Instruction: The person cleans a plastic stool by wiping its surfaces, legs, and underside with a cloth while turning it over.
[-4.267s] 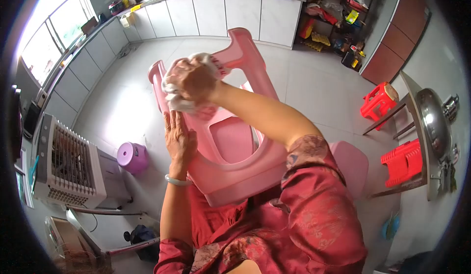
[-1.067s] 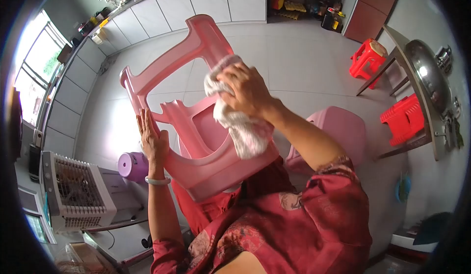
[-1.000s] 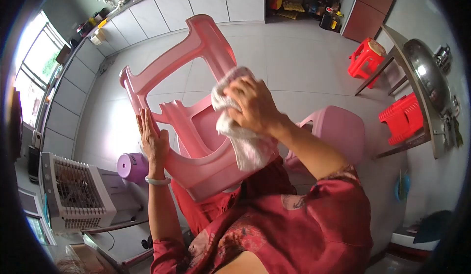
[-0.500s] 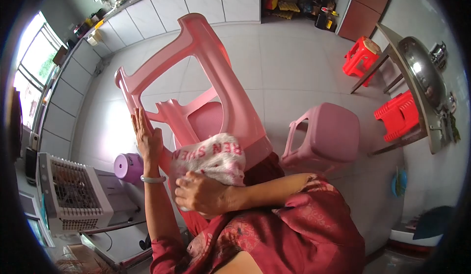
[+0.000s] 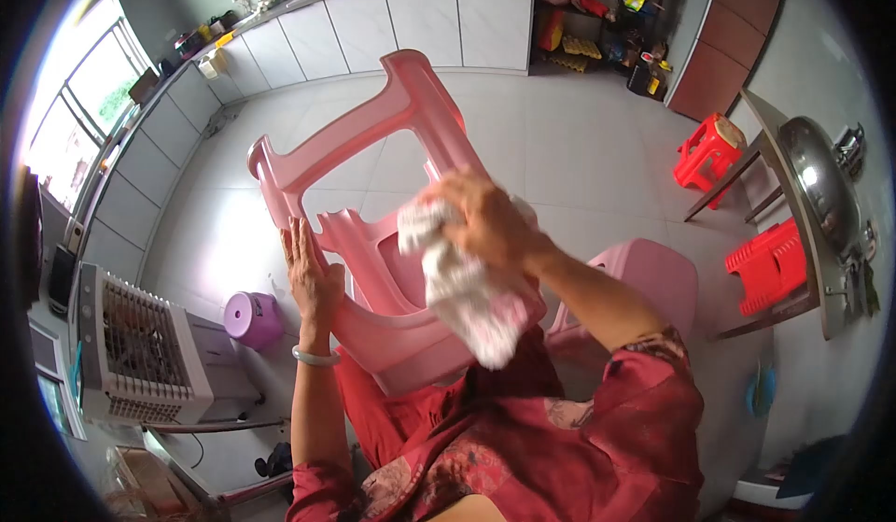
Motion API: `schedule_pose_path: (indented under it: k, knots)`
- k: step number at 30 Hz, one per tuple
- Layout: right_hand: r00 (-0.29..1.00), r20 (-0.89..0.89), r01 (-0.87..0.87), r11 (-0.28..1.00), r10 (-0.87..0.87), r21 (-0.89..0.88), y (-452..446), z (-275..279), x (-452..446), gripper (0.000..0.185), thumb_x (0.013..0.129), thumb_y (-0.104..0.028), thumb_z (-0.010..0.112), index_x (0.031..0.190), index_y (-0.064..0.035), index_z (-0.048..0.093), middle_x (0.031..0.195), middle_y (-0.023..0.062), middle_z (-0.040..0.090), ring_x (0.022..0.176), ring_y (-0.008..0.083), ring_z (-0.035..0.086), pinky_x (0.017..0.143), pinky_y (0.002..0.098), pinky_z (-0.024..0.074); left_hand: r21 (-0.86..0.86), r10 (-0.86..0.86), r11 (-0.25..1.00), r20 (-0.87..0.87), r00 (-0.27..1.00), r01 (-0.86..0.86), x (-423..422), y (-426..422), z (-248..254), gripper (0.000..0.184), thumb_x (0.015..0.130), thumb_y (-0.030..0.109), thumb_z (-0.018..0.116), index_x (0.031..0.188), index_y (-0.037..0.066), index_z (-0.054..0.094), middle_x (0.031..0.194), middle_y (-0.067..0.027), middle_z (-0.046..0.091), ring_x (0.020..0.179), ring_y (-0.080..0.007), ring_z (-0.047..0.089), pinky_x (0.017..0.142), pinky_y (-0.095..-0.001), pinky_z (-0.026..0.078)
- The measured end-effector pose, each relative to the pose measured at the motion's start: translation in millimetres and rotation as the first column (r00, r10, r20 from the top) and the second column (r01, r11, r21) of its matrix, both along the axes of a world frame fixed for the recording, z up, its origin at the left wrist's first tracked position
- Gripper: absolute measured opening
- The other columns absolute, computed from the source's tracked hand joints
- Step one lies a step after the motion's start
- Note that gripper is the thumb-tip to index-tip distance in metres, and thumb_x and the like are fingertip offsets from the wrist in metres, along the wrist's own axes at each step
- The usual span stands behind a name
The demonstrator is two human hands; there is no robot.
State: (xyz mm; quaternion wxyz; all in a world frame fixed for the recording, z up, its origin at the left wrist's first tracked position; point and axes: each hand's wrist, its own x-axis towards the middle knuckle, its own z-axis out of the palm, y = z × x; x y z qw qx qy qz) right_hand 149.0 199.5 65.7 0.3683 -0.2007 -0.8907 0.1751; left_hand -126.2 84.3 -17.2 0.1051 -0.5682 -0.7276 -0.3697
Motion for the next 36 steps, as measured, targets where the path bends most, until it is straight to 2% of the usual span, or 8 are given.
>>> schedule_pose_path:
  k: [7, 12, 15, 19, 24, 29, 31, 36]
  knots:
    - [0.861, -0.475, 0.342, 0.897, -0.18, 0.28, 134.2, 65.2, -78.0, 0.035, 0.077, -0.01, 0.068, 0.112, -0.0103, 0.066, 0.116, 0.0107, 0.065, 0.111, 0.0312, 0.056, 0.098, 0.0402, 0.0439, -0.016, -0.023, 1.0, 0.015, 1.0, 0.023, -1.6, -2.0, 3.4, 0.08, 0.066, 0.003, 0.054, 0.145, -0.003, 0.039, 0.154, -0.0209, 0.034, 0.146, -0.0431, 0.021, 0.119, -0.0477, 0.024]
    - [0.949, -0.208, 0.251, 0.967, -0.237, 0.04, 239.0, -6.0, -134.7, 0.046, 0.082, -0.034, 0.066, 0.118, -0.0051, 0.064, 0.127, 0.0142, 0.061, 0.12, 0.0342, 0.054, 0.103, 0.0407, 0.0441, -0.035, -0.032, 0.999, 0.021, 0.999, 0.033, -4.8, 1.8, 3.7, 0.08, 0.066, 0.003, 0.055, 0.145, -0.001, 0.04, 0.155, -0.02, 0.033, 0.146, -0.0424, 0.022, 0.119, -0.0475, 0.024]
    - [0.949, 0.031, 0.299, 0.928, -0.314, 0.224, 243.2, 8.9, -124.4, 0.051, 0.079, -0.037, 0.065, 0.117, -0.0033, 0.064, 0.126, 0.0165, 0.06, 0.115, 0.0357, 0.056, 0.1, 0.042, 0.0456, -0.028, -0.026, 0.999, 0.017, 1.0, 0.027, -7.5, 2.0, 2.5, 0.081, 0.065, 0.003, 0.056, 0.144, -0.001, 0.04, 0.155, -0.0189, 0.034, 0.147, -0.0408, 0.022, 0.118, -0.0473, 0.024]
    - [0.872, -0.083, 0.487, 0.873, -0.483, 0.035, 225.5, 1.6, -125.9, 0.047, 0.081, -0.036, 0.058, 0.115, -0.0032, 0.063, 0.121, 0.0171, 0.061, 0.11, 0.0374, 0.056, 0.096, 0.0458, 0.0473, -0.044, -0.022, 0.999, 0.014, 1.0, 0.023, -5.6, 1.3, 5.5, 0.082, 0.065, 0.002, 0.057, 0.145, -0.001, 0.039, 0.154, -0.0193, 0.034, 0.147, -0.0402, 0.021, 0.119, -0.0481, 0.023]
    - [0.868, -0.274, 0.492, 0.789, -0.414, 0.368, 176.4, 7.9, -138.8, 0.031, 0.078, -0.027, 0.063, 0.101, -0.0059, 0.066, 0.107, 0.0119, 0.063, 0.103, 0.0328, 0.058, 0.091, 0.0434, 0.0484, -0.052, -0.003, 0.999, -0.009, 1.0, 0.003, -1.6, 0.5, 7.9, 0.082, 0.065, 0.002, 0.057, 0.145, -0.002, 0.038, 0.155, -0.0194, 0.033, 0.147, -0.0395, 0.02, 0.118, -0.0481, 0.024]
    - [0.993, -0.073, 0.114, 0.868, -0.09, 0.483, 73.8, 9.9, -193.4, 0.026, 0.078, -0.023, 0.063, 0.099, -0.009, 0.067, 0.106, 0.008, 0.064, 0.105, 0.0287, 0.058, 0.09, 0.0432, 0.0489, -0.119, 0.008, 0.993, -0.017, 1.0, -0.01, -1.3, 3.8, 5.3, 0.083, 0.067, 0.005, 0.058, 0.147, -0.002, 0.035, 0.156, -0.0191, 0.031, 0.148, -0.0381, 0.019, 0.116, -0.0528, 0.025]
    - [0.982, 0.152, -0.021, 0.732, -0.113, 0.681, 42.2, -5.8, -224.5, 0.023, 0.08, -0.023, 0.064, 0.099, -0.0116, 0.067, 0.106, 0.0061, 0.064, 0.108, 0.0257, 0.058, 0.092, 0.0431, 0.0475, -0.174, 0.006, 0.985, -0.015, 1.0, -0.009, 2.1, 8.4, 9.9, 0.084, 0.067, 0.006, 0.058, 0.147, -0.002, 0.034, 0.156, -0.0188, 0.031, 0.148, -0.0378, 0.019, 0.116, -0.0541, 0.025]
    - [0.966, 0.108, -0.248, 0.729, 0.235, 0.638, 45.2, -7.7, -237.5, 0.021, 0.083, -0.022, 0.063, 0.104, -0.0185, 0.066, 0.113, 0.0026, 0.062, 0.11, 0.023, 0.058, 0.096, 0.0447, 0.0451, -0.007, 0.004, 1.0, -0.061, 0.998, -0.004, -2.4, 2.3, 1.1, 0.086, 0.065, -0.001, 0.055, 0.148, -0.001, 0.033, 0.154, -0.022, 0.032, 0.146, -0.0428, 0.022, 0.119, -0.0467, 0.025]
